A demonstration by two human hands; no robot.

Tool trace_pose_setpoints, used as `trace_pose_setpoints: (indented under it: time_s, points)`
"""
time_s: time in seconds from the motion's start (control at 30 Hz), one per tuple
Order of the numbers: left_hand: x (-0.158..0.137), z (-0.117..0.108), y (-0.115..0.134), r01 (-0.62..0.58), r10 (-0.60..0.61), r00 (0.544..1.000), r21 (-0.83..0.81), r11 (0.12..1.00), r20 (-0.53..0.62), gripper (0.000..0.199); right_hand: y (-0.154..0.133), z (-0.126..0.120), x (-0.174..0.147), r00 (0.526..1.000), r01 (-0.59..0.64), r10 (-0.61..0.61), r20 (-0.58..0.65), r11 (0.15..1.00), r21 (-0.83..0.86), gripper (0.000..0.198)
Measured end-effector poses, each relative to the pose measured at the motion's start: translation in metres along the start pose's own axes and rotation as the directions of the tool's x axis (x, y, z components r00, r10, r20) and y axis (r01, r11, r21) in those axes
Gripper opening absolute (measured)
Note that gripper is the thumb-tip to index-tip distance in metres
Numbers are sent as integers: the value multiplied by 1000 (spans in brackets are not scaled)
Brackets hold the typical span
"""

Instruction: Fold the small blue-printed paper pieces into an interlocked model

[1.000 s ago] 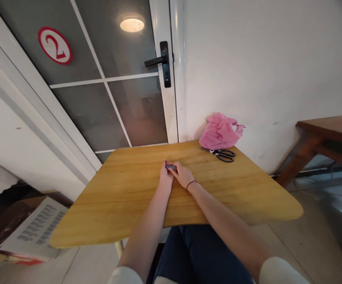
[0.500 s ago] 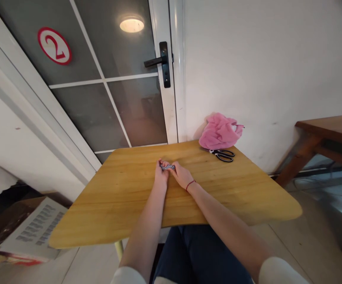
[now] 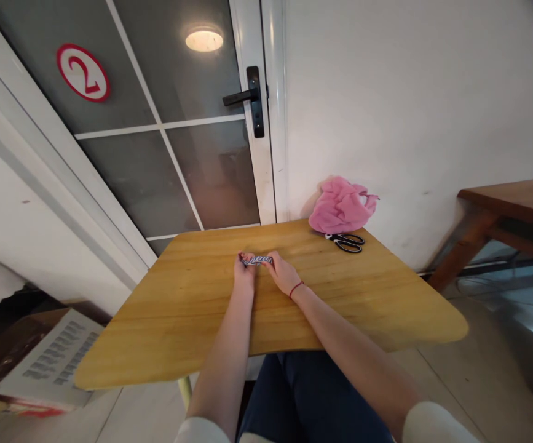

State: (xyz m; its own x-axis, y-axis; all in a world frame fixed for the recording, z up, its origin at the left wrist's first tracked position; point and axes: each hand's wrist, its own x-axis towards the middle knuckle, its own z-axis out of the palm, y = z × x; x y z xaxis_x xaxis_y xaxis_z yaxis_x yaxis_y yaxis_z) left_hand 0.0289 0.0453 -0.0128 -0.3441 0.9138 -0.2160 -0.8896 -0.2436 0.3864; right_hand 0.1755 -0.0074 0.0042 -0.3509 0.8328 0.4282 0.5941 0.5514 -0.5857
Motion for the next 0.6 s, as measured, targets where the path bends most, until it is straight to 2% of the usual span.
trace_pose_setpoints:
  time_s: [0.37, 0.6]
  points:
    - [-2, 3, 9, -12, 12, 1000, 44, 999, 4, 35, -1, -2, -1, 992, -34, 38, -119, 999, 34, 26]
    - [-15, 9, -9, 84, -91, 994, 109, 991, 62, 34, -3, -2, -2, 988, -44, 44, -146, 999, 2, 28]
